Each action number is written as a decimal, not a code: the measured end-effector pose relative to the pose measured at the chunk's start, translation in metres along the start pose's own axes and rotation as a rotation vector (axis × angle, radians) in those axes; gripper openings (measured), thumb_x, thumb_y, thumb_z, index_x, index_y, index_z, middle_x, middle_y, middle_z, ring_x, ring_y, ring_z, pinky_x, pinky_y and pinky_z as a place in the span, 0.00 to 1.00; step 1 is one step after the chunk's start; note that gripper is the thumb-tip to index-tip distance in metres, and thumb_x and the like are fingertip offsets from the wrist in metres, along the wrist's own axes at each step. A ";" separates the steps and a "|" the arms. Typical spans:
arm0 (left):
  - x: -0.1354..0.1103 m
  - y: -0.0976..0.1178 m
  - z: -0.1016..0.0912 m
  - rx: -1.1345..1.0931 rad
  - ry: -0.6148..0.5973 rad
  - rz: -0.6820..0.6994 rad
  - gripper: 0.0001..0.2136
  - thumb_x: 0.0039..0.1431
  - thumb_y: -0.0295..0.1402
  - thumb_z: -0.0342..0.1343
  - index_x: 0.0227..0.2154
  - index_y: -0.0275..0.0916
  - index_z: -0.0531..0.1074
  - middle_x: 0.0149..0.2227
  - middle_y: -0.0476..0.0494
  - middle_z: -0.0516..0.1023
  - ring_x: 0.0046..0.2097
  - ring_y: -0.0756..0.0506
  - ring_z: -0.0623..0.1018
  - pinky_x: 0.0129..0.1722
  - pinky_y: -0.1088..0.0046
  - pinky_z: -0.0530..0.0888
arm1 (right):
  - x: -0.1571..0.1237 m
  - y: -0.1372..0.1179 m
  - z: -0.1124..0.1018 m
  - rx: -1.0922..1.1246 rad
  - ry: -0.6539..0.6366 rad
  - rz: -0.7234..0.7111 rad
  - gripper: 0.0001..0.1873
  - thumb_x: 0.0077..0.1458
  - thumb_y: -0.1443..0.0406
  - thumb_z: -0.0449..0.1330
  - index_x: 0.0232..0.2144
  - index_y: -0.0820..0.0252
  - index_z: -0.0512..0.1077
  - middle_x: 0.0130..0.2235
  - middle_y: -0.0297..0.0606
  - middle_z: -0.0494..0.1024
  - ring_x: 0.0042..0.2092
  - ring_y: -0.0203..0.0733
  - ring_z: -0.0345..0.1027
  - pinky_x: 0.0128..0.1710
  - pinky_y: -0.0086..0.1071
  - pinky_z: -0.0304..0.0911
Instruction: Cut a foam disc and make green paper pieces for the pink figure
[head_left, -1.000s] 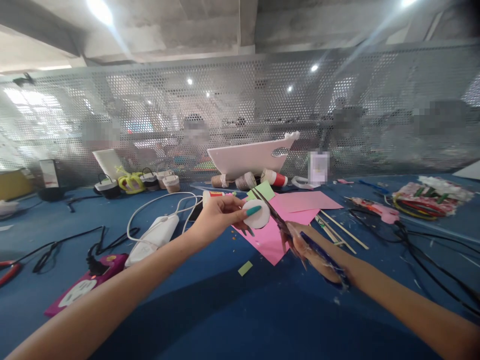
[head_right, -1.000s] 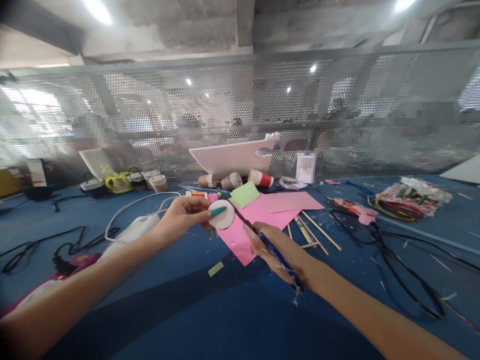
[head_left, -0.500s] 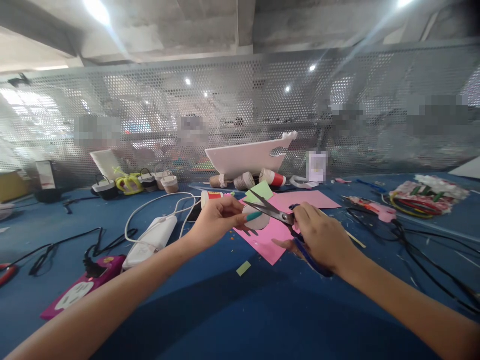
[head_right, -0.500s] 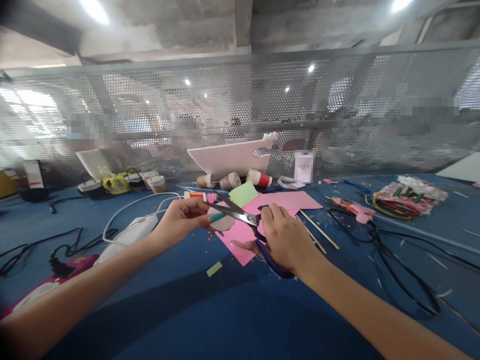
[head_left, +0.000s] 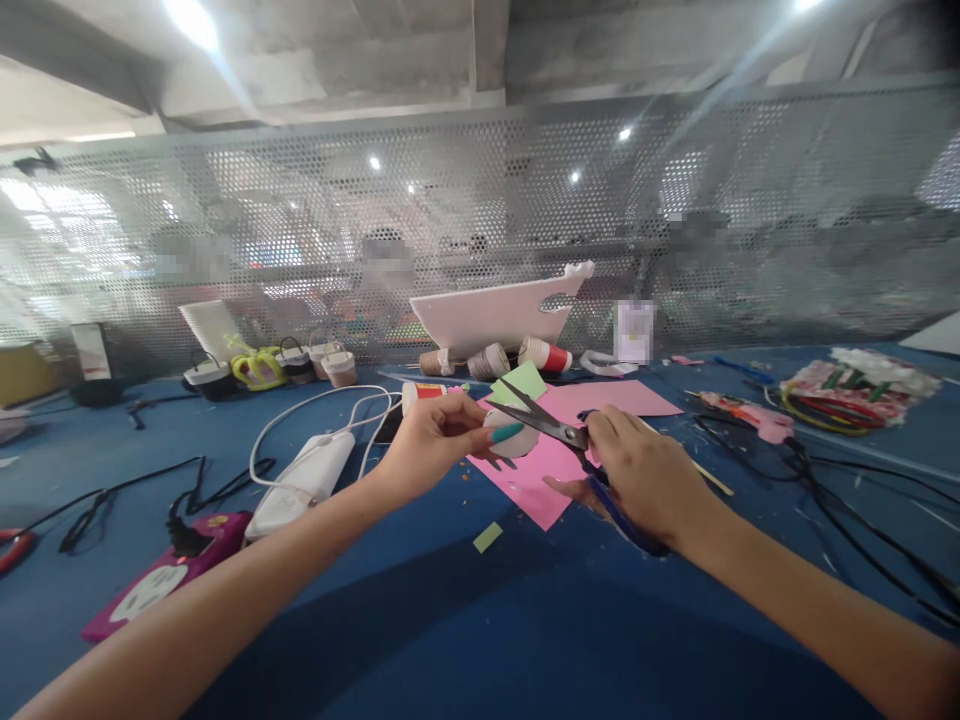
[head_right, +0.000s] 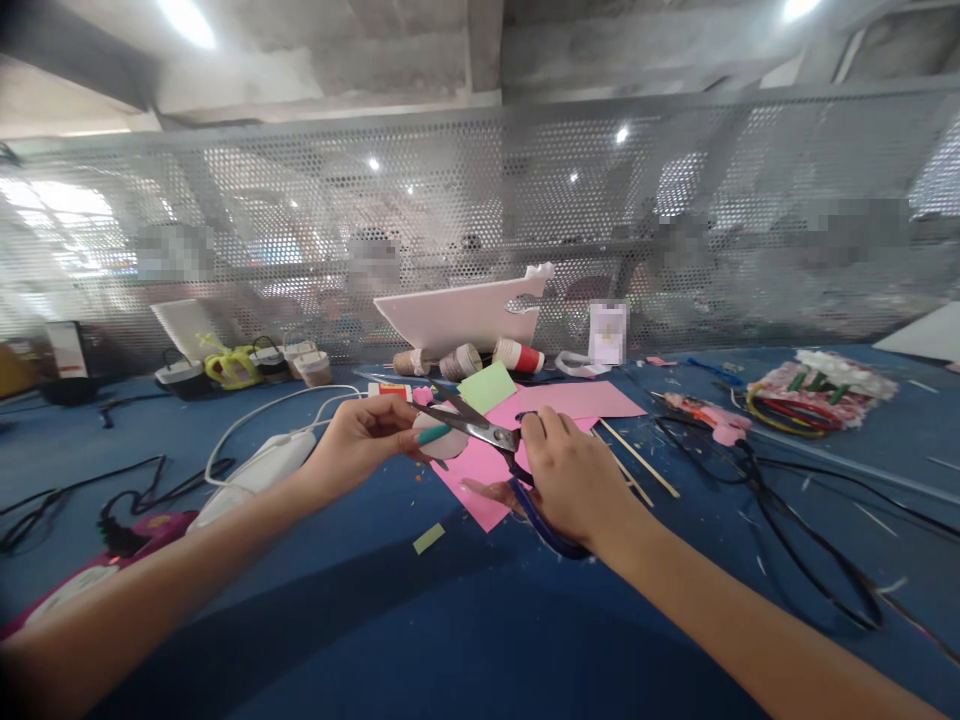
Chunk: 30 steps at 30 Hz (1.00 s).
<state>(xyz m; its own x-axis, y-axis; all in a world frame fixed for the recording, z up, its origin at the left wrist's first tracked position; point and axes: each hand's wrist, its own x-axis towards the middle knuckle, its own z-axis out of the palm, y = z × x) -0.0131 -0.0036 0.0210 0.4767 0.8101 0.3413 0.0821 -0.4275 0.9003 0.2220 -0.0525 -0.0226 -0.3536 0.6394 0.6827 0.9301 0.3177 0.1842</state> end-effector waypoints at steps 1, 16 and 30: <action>0.000 0.001 0.000 0.002 0.002 0.001 0.14 0.45 0.40 0.66 0.26 0.35 0.70 0.24 0.47 0.79 0.26 0.48 0.80 0.29 0.73 0.78 | 0.000 0.000 0.000 0.008 -0.011 0.001 0.27 0.58 0.44 0.42 0.31 0.61 0.63 0.31 0.45 0.69 0.30 0.46 0.64 0.24 0.32 0.52; 0.001 0.001 0.003 -0.096 -0.013 -0.075 0.13 0.43 0.37 0.67 0.25 0.35 0.71 0.21 0.48 0.78 0.24 0.49 0.79 0.27 0.75 0.77 | -0.001 0.001 0.001 0.196 -0.088 0.033 0.25 0.58 0.45 0.45 0.30 0.60 0.63 0.29 0.42 0.69 0.27 0.43 0.65 0.25 0.33 0.54; 0.003 -0.006 0.002 -0.244 0.023 -0.135 0.28 0.48 0.37 0.64 0.54 0.38 0.66 0.27 0.48 0.79 0.28 0.47 0.80 0.33 0.71 0.77 | 0.002 -0.010 -0.002 0.641 -0.192 0.356 0.24 0.62 0.47 0.40 0.24 0.56 0.58 0.22 0.34 0.66 0.24 0.39 0.62 0.27 0.32 0.57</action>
<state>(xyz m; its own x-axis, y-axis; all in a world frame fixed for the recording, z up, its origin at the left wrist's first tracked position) -0.0105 0.0006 0.0163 0.4553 0.8634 0.2171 -0.0705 -0.2081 0.9756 0.2123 -0.0554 -0.0216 -0.1078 0.8716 0.4782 0.7726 0.3762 -0.5114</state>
